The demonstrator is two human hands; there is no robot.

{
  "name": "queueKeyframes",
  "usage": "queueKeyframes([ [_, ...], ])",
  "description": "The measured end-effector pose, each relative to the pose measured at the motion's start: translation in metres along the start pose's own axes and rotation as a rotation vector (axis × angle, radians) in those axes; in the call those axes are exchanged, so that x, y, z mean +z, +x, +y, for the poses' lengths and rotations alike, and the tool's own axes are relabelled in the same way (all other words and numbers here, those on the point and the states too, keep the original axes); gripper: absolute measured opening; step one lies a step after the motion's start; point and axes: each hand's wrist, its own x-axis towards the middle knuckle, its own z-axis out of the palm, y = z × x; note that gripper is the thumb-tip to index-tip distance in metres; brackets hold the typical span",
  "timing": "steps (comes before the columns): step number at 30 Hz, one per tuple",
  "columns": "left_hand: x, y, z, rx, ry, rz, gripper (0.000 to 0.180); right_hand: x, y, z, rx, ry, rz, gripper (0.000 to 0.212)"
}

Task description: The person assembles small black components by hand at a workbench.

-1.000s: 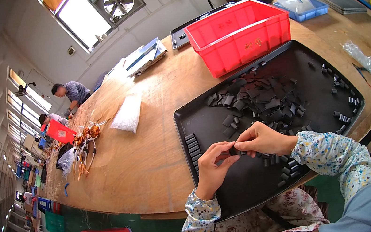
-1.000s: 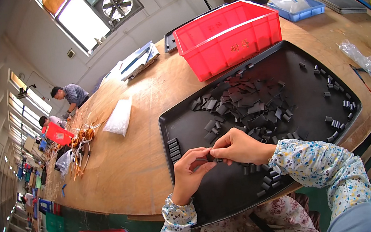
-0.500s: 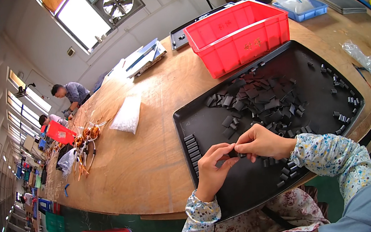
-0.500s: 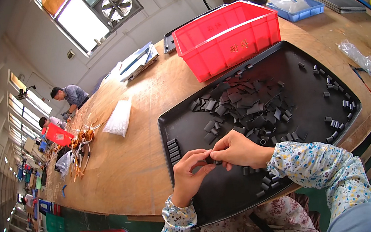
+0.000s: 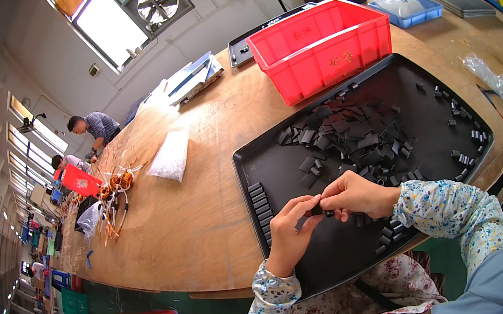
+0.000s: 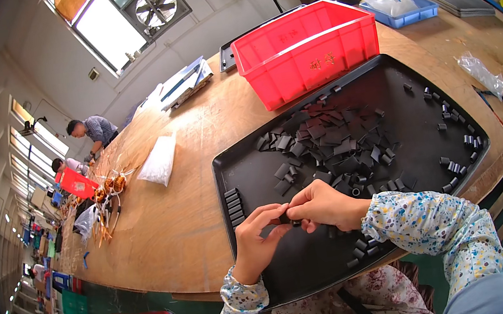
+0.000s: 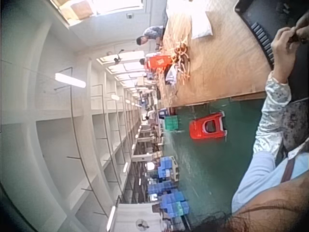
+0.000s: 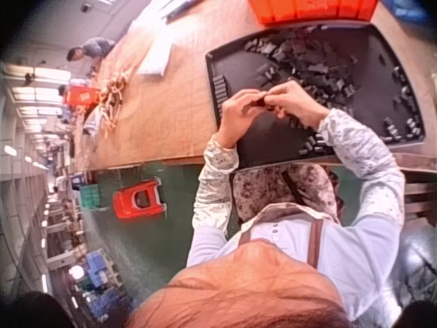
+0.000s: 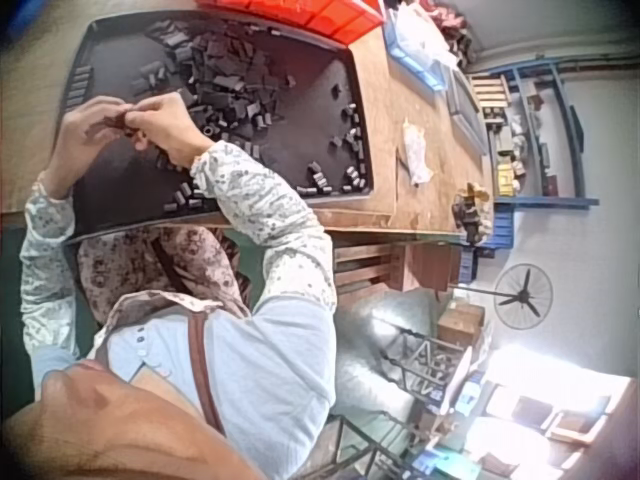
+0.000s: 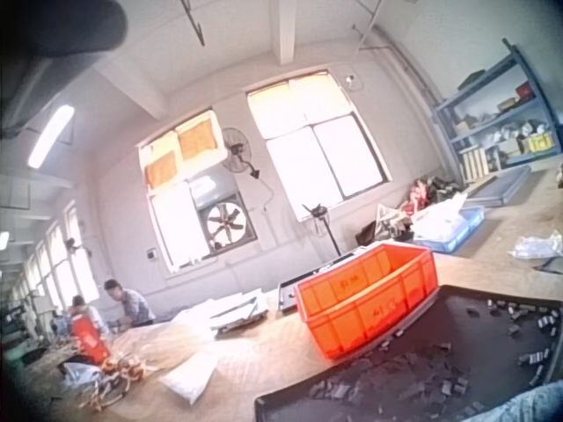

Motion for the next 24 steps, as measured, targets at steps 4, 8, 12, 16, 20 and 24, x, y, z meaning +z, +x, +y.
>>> queueKeyframes([
  [4, -0.003, -0.003, -0.005, -0.086, -0.172, 0.003, 0.035, 0.002, 0.000, -0.005, -0.021, 0.005, 0.018, 0.021],
  [8, -0.005, -0.004, -0.007, -0.112, -0.183, -0.022, 0.036, 0.001, -0.002, -0.009, -0.071, -0.009, -0.001, 0.022],
  [12, -0.005, -0.004, -0.008, -0.106, -0.216, -0.020, 0.035, 0.001, -0.001, -0.008, -0.063, -0.037, -0.036, 0.021],
  [16, -0.005, -0.005, -0.008, -0.102, -0.241, -0.025, 0.034, 0.001, -0.001, -0.006, -0.050, -0.014, -0.052, 0.021],
  [20, -0.004, -0.005, -0.009, -0.100, -0.237, -0.029, 0.035, 0.001, -0.001, -0.004, -0.056, -0.009, -0.046, 0.021],
  [24, -0.004, -0.006, -0.011, -0.106, -0.256, -0.028, 0.036, 0.002, -0.001, -0.005, -0.046, 0.006, -0.047, 0.020],
])
